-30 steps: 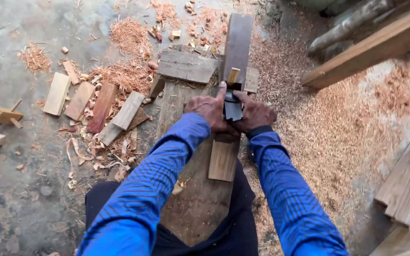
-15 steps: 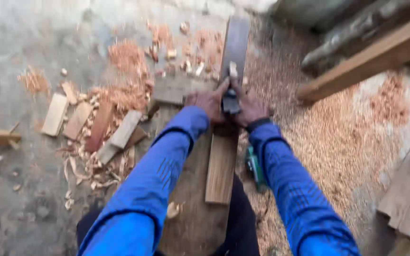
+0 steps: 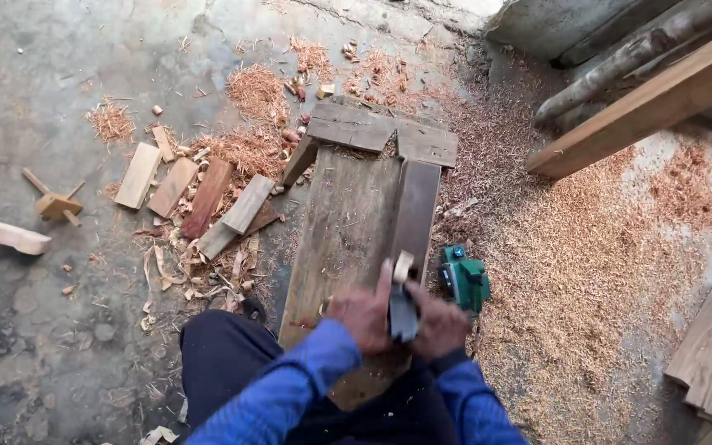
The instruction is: Smoothing and shaping small wood blocks using an electric planer and a manual hand plane.
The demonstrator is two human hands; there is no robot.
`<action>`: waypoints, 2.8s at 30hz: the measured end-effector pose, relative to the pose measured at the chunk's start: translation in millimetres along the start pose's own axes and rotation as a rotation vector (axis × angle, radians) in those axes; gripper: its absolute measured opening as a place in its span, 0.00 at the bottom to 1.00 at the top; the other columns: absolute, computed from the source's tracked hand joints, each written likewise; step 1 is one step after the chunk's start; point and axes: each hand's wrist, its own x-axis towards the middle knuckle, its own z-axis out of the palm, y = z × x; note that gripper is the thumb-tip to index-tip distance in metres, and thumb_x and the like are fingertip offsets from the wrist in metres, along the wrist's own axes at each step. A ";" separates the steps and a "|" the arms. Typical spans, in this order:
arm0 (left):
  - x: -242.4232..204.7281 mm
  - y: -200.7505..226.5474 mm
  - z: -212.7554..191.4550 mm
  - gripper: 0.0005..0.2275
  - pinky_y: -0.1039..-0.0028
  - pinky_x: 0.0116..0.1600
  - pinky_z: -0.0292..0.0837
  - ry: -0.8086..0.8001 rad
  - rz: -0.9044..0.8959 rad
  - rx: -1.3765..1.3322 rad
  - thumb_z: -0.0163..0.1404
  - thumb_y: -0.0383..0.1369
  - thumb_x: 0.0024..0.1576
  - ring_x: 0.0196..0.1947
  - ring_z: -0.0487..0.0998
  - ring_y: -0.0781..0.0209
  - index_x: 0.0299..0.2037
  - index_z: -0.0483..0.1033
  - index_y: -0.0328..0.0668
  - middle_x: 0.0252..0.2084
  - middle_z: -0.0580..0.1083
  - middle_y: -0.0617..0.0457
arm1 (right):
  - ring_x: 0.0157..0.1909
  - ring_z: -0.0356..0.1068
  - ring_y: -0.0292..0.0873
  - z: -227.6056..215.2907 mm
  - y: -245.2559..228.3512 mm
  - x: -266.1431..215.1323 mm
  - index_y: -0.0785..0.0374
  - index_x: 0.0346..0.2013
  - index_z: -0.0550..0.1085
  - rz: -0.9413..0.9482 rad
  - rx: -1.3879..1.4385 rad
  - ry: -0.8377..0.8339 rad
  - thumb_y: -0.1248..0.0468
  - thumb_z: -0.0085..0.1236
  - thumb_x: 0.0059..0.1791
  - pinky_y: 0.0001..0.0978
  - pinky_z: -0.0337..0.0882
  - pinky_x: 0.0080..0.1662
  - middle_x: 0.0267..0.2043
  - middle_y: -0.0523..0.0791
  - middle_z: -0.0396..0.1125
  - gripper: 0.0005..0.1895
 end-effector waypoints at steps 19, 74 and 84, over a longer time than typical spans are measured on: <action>273.6 -52.5 -100.5 0.52 0.55 0.45 0.77 -0.054 -0.119 0.086 0.61 0.51 0.43 0.39 0.82 0.39 0.75 0.45 0.37 0.39 0.79 0.37 | 0.43 0.76 0.59 -41.0 54.3 281.4 0.44 0.65 0.69 -0.050 0.065 0.088 0.50 0.63 0.42 0.52 0.73 0.43 0.44 0.53 0.75 0.36; 193.3 -33.9 -57.9 0.44 0.51 0.41 0.75 0.181 0.038 -0.025 0.60 0.48 0.46 0.31 0.82 0.42 0.71 0.58 0.33 0.32 0.80 0.41 | 0.35 0.77 0.56 -25.6 57.5 185.4 0.46 0.56 0.77 -0.049 0.014 0.102 0.50 0.66 0.39 0.49 0.75 0.39 0.36 0.53 0.76 0.30; -31.2 29.4 25.3 0.48 0.56 0.38 0.72 0.018 -0.005 -0.102 0.62 0.44 0.39 0.29 0.79 0.45 0.69 0.56 0.21 0.30 0.77 0.41 | 0.29 0.76 0.52 -2.8 15.3 -36.1 0.45 0.56 0.78 0.043 0.109 -0.037 0.48 0.64 0.38 0.47 0.74 0.35 0.29 0.49 0.76 0.31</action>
